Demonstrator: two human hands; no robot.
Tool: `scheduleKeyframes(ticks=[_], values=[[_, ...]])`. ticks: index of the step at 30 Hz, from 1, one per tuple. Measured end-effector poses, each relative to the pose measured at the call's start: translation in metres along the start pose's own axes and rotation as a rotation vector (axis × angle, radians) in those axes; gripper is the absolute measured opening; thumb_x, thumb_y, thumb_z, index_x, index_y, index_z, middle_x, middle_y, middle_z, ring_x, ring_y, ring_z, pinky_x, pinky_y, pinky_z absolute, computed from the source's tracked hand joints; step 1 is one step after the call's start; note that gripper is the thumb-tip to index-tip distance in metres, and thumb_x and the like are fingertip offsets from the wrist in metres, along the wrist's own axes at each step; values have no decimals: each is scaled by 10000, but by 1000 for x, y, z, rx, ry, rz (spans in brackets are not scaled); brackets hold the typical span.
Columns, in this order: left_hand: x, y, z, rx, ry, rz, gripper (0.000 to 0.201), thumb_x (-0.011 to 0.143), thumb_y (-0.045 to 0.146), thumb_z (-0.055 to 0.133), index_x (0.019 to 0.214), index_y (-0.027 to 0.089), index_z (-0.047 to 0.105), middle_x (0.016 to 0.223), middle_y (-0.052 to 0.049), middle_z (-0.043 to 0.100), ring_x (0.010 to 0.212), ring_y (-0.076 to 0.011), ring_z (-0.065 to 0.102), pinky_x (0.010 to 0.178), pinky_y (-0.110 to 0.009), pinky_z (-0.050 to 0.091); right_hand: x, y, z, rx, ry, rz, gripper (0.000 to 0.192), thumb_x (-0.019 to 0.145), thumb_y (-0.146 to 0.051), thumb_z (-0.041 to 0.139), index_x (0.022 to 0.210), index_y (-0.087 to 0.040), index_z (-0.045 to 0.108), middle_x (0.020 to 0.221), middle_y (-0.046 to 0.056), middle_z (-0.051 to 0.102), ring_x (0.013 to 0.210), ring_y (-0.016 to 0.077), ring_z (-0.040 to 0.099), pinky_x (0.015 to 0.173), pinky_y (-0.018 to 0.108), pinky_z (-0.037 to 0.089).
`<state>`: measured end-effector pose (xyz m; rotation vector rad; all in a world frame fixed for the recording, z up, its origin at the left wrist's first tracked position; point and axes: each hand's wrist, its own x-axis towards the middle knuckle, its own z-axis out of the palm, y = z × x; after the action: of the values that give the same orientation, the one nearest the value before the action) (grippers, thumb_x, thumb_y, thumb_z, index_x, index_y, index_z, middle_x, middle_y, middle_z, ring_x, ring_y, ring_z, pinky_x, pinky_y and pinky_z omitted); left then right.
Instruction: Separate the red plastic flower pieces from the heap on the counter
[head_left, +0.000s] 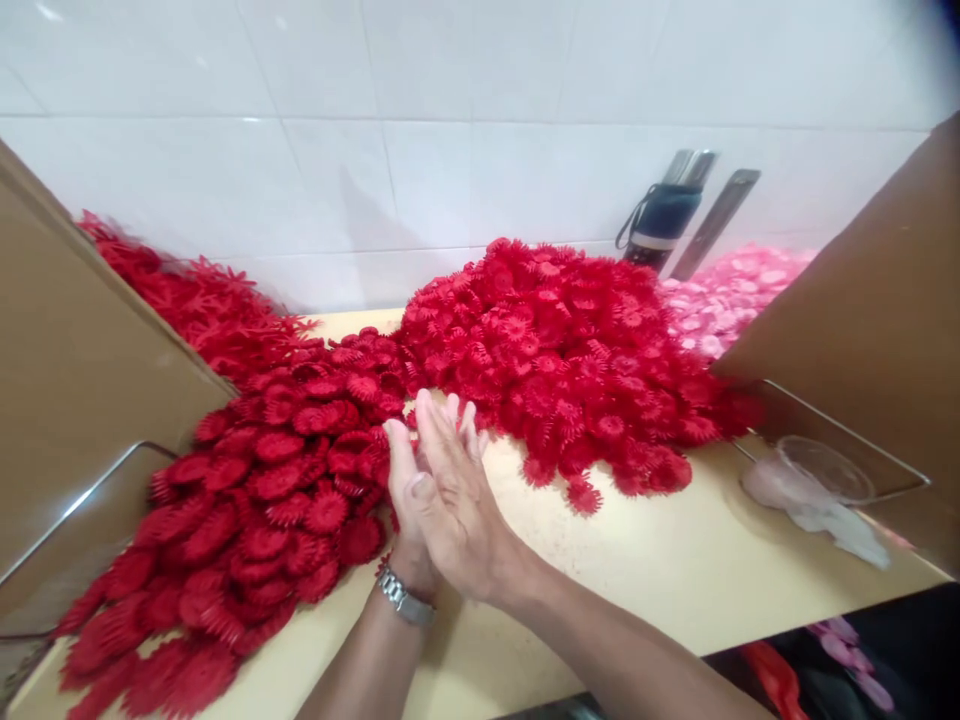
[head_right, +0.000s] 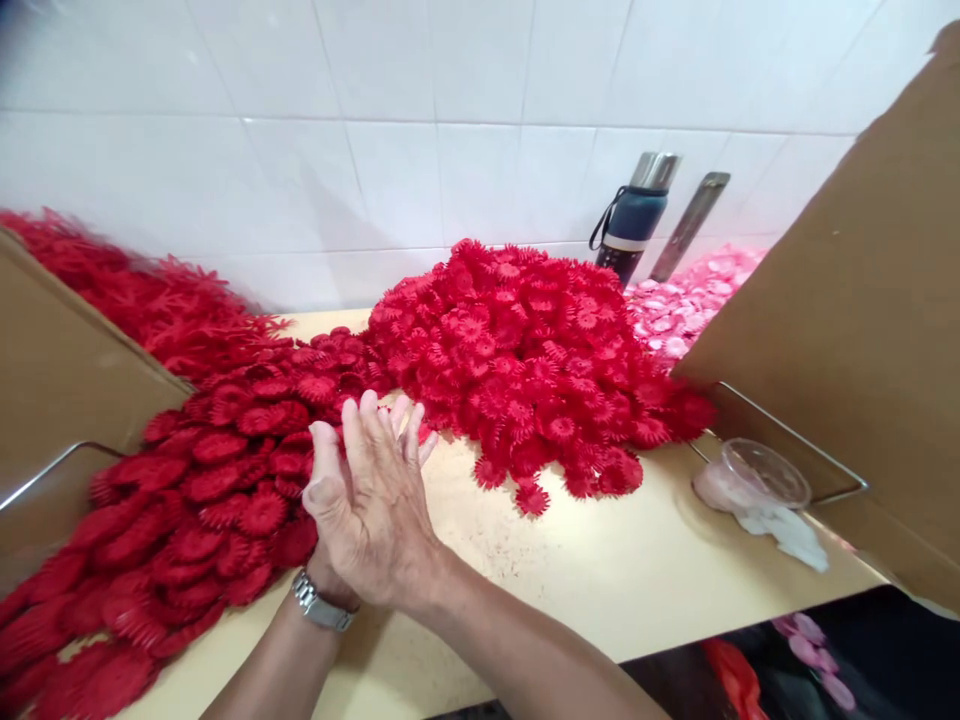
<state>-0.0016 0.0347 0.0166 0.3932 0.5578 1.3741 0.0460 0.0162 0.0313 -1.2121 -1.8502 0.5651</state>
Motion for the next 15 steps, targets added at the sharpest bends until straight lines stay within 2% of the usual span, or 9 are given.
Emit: scheduleKeyframes(ticks=[5,9,12,15], values=[[-7,-2,19,-43,-75,53,527,807,601,366,1062,223,631,1232,-65,575,1242,-200,412,1027,-330,328,34,23,-10,29,10,82,591,918,-485,190,1421,-177,182,1481,45,190,1376,230,64,1111,533,53],[-5,2,13,-55,-50,-14,568,795,629,348,1067,216,626,1225,-78,581,1251,-213,402,1033,-360,325,15,15,-6,49,4,112,614,912,-505,166,1420,-162,192,1482,49,190,1375,222,69,1126,486,68],[-3,3,5,-92,-30,-26,559,774,637,383,1059,225,631,1214,-72,591,1261,-218,389,1037,-372,320,0,8,-1,33,23,23,602,910,-502,186,1417,-177,209,1485,46,175,1374,194,99,1137,432,77],[-6,-2,9,-78,-57,-35,534,784,611,403,1071,222,630,1223,-76,586,1270,-222,376,1043,-379,311,11,18,-5,1,56,40,579,922,-464,198,1426,-182,162,1481,59,191,1374,209,97,1119,491,82]])
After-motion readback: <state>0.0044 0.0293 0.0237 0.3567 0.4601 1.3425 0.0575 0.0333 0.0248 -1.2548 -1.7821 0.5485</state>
